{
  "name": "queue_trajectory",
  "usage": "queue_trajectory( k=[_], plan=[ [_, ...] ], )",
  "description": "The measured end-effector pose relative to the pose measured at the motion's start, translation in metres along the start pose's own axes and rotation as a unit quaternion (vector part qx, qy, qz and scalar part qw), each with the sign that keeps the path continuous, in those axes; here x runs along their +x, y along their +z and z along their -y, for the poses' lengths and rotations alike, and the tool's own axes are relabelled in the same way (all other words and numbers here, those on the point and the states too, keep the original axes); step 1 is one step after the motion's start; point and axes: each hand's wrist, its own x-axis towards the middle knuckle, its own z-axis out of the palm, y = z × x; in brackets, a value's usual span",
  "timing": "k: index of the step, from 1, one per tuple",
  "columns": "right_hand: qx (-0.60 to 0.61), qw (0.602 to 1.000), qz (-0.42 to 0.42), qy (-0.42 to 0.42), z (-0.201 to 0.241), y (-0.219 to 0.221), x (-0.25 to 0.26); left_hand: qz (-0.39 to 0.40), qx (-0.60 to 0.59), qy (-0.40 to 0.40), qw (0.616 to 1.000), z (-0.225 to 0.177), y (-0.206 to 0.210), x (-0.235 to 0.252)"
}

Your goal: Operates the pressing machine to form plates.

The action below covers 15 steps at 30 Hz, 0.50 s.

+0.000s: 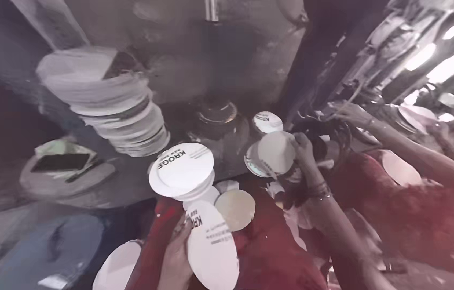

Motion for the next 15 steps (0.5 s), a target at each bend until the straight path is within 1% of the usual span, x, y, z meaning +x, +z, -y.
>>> queue_trajectory(
  k=[1,3,5,6,7,8,9,10,11,12,13,14,15],
  plan=[
    [0.033,0.999,0.012,0.016,0.008,-0.003,-0.006,-0.003,-0.019,-0.020,1.000,-0.006,0.016,-0.006],
    [0.089,0.995,0.025,0.030,0.019,-0.006,-0.015,0.021,-0.051,-0.041,0.998,-0.014,0.026,-0.007],
    [0.166,0.984,0.071,-0.006,0.029,-0.011,-0.026,0.016,-0.074,-0.050,0.996,-0.015,0.024,-0.002],
    [0.200,0.972,0.114,-0.040,0.034,-0.013,-0.035,-0.002,-0.085,-0.052,0.995,-0.015,0.022,0.001],
    [0.218,0.957,0.174,-0.078,0.039,-0.015,-0.046,-0.017,-0.086,-0.045,0.995,-0.014,0.018,0.004],
    [0.216,0.936,0.251,-0.120,0.043,-0.018,-0.056,-0.018,-0.080,-0.032,0.996,-0.015,0.013,0.006],
    [0.193,0.905,0.341,-0.166,0.046,-0.020,-0.060,-0.021,-0.065,-0.016,0.998,-0.017,0.009,0.009],
    [0.153,0.884,0.391,-0.206,0.047,-0.018,-0.060,-0.022,-0.050,-0.006,0.998,-0.020,0.006,0.013],
    [0.104,0.890,0.385,-0.224,0.046,-0.016,-0.059,-0.012,-0.061,-0.003,0.998,-0.024,0.005,0.016],
    [0.043,0.917,0.333,-0.213,0.042,-0.013,-0.056,0.007,-0.101,-0.003,0.995,-0.028,0.005,0.020],
    [-0.031,0.949,0.258,-0.177,0.035,-0.008,-0.051,0.024,-0.129,-0.005,0.991,-0.031,0.006,0.022],
    [-0.116,0.966,0.190,-0.133,0.024,0.000,-0.041,0.037,-0.140,-0.010,0.989,-0.034,0.008,0.022],
    [-0.201,0.965,0.146,-0.084,0.011,0.006,-0.030,0.045,-0.144,-0.015,0.988,-0.035,0.011,0.022]
  ],
)
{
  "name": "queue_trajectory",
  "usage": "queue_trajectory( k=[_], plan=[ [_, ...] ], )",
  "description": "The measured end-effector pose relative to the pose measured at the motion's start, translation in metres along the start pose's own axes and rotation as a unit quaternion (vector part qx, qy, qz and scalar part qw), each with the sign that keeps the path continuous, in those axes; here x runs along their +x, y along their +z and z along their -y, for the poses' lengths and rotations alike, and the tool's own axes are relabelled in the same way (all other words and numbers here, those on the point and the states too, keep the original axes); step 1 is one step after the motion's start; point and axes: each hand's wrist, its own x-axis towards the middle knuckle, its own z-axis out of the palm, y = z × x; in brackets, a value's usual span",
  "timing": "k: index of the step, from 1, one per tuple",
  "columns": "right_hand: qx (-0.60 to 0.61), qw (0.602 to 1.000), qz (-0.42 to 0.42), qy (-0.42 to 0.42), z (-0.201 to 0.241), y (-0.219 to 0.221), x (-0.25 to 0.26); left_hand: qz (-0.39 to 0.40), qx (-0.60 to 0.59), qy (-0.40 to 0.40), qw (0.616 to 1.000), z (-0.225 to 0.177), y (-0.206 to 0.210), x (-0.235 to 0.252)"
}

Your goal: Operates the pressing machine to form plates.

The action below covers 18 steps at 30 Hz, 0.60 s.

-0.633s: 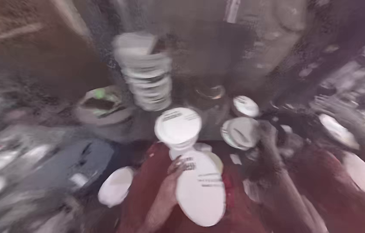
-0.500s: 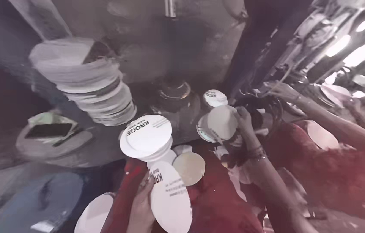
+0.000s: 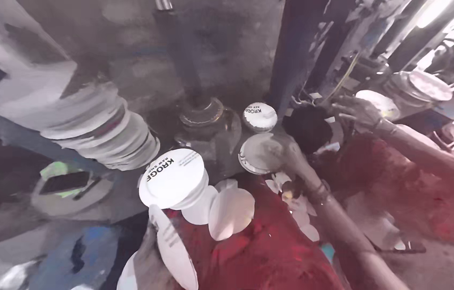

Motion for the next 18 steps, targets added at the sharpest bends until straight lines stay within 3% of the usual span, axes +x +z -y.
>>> queue_trajectory(
  k=[2,5,9,13,15,17,18],
  plan=[
    [-0.107,0.988,-0.005,0.114,-0.021,0.014,0.016,-0.030,0.030,-0.009,0.999,0.004,0.006,-0.003],
    [-0.125,0.973,-0.023,0.195,-0.034,0.025,0.021,-0.090,0.086,-0.034,0.992,0.013,0.008,-0.007],
    [0.068,0.964,-0.067,0.246,-0.039,0.019,0.003,-0.001,0.028,-0.066,0.997,0.022,-0.004,-0.010],
    [0.381,0.889,-0.097,0.234,-0.054,0.006,-0.021,0.002,-0.008,-0.092,0.996,0.024,-0.008,-0.004],
    [0.428,0.856,-0.094,0.274,-0.027,-0.022,-0.028,0.000,-0.020,-0.100,0.995,0.024,-0.006,-0.003],
    [0.401,0.854,-0.107,0.312,0.013,-0.049,-0.026,0.008,-0.048,-0.108,0.993,0.026,-0.003,0.000],
    [0.411,0.857,-0.125,0.284,0.019,-0.052,-0.027,0.015,-0.058,-0.111,0.992,0.027,-0.003,0.001]
  ],
)
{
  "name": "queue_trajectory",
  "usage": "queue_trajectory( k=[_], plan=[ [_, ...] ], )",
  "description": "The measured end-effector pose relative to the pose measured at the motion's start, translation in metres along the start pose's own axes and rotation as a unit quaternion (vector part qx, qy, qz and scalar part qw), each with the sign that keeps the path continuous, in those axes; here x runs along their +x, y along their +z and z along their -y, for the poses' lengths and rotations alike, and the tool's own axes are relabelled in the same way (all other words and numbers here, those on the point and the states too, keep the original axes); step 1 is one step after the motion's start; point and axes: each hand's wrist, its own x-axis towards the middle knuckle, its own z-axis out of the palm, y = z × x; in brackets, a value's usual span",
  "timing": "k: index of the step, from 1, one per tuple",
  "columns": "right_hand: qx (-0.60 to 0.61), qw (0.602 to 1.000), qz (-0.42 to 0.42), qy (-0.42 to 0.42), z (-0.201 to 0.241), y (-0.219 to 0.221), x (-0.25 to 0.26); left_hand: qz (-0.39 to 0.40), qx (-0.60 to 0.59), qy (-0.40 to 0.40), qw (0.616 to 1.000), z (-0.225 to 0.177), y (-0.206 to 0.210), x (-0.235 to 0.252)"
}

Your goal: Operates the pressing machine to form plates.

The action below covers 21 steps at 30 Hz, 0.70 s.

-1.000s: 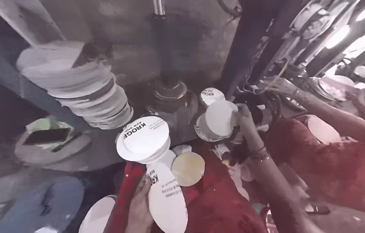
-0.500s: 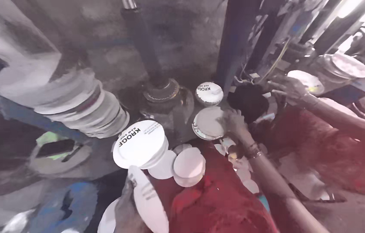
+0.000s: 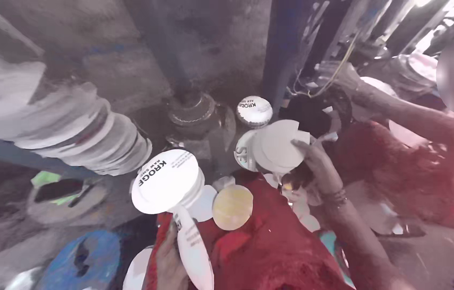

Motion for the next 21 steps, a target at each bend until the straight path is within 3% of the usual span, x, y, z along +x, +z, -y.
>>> queue_trajectory(
  k=[2,5,7,8,11,15,18,21],
  plan=[
    [0.054,0.978,0.079,-0.188,-0.019,-0.004,-0.002,0.027,-0.018,-0.008,0.999,0.000,0.002,0.002],
    [0.035,0.852,0.225,-0.472,-0.025,0.007,-0.009,0.062,-0.016,0.009,0.998,0.002,0.016,0.005],
    [-0.024,0.770,0.271,-0.577,-0.019,0.019,-0.021,0.072,0.000,0.026,0.997,0.004,0.022,0.006],
    [-0.040,0.751,0.278,-0.598,-0.021,0.026,-0.027,0.080,-0.014,0.022,0.996,0.004,0.021,0.006],
    [-0.052,0.757,0.279,-0.589,-0.039,0.045,-0.041,0.151,0.041,0.012,0.988,-0.003,0.004,0.013],
    [-0.025,0.786,0.289,-0.547,-0.060,0.063,-0.054,-0.008,0.050,0.064,0.997,0.006,0.043,0.000],
    [-0.034,0.799,0.326,-0.504,-0.063,0.063,-0.058,0.108,0.028,0.074,0.991,-0.001,0.030,-0.002],
    [0.002,0.872,0.350,-0.342,-0.060,0.062,-0.060,0.149,0.066,0.091,0.982,-0.007,0.018,-0.004]
  ],
)
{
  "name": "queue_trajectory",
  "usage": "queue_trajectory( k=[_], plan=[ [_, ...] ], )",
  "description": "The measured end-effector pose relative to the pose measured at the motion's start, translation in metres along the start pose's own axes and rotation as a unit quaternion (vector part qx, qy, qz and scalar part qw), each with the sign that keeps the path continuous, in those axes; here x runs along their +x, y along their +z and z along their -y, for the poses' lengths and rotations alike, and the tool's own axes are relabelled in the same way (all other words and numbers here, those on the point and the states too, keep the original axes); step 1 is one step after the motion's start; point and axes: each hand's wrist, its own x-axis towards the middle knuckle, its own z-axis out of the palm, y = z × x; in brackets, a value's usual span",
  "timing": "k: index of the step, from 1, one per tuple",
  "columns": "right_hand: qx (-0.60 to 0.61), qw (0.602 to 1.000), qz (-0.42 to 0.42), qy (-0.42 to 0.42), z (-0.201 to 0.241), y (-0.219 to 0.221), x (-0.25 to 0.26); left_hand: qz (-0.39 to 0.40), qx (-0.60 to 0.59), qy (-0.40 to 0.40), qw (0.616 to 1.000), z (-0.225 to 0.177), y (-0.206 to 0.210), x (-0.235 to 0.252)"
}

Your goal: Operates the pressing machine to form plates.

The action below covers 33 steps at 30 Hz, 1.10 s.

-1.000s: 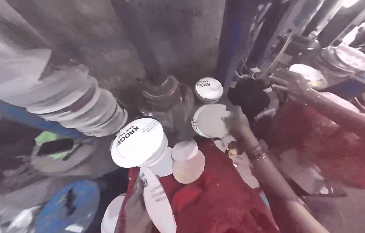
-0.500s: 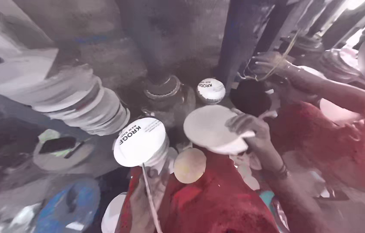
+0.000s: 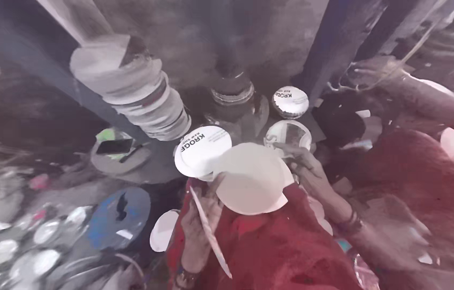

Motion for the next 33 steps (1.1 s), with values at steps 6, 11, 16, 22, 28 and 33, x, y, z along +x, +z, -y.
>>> queue_trajectory(
  k=[6,11,16,22,28,33],
  plan=[
    [-0.040,0.995,0.004,0.094,0.009,0.019,0.000,-0.042,0.048,0.004,0.998,-0.007,-0.006,-0.017],
    [-0.075,0.991,0.001,0.108,0.013,0.022,-0.003,-0.031,0.054,0.007,0.998,-0.010,-0.018,-0.033],
    [-0.161,0.980,-0.008,0.112,0.021,0.033,-0.001,-0.017,0.075,-0.005,0.997,-0.005,-0.024,-0.038],
    [-0.181,0.976,-0.072,0.098,0.020,0.018,0.000,-0.049,0.087,-0.008,0.995,-0.014,-0.020,-0.046],
    [-0.061,0.982,-0.166,-0.071,0.038,0.002,0.003,-0.083,0.154,0.046,0.984,-0.033,-0.024,-0.046],
    [-0.067,0.965,-0.086,-0.238,0.031,0.001,0.006,0.015,0.035,0.057,0.998,-0.044,-0.009,-0.032]
  ],
)
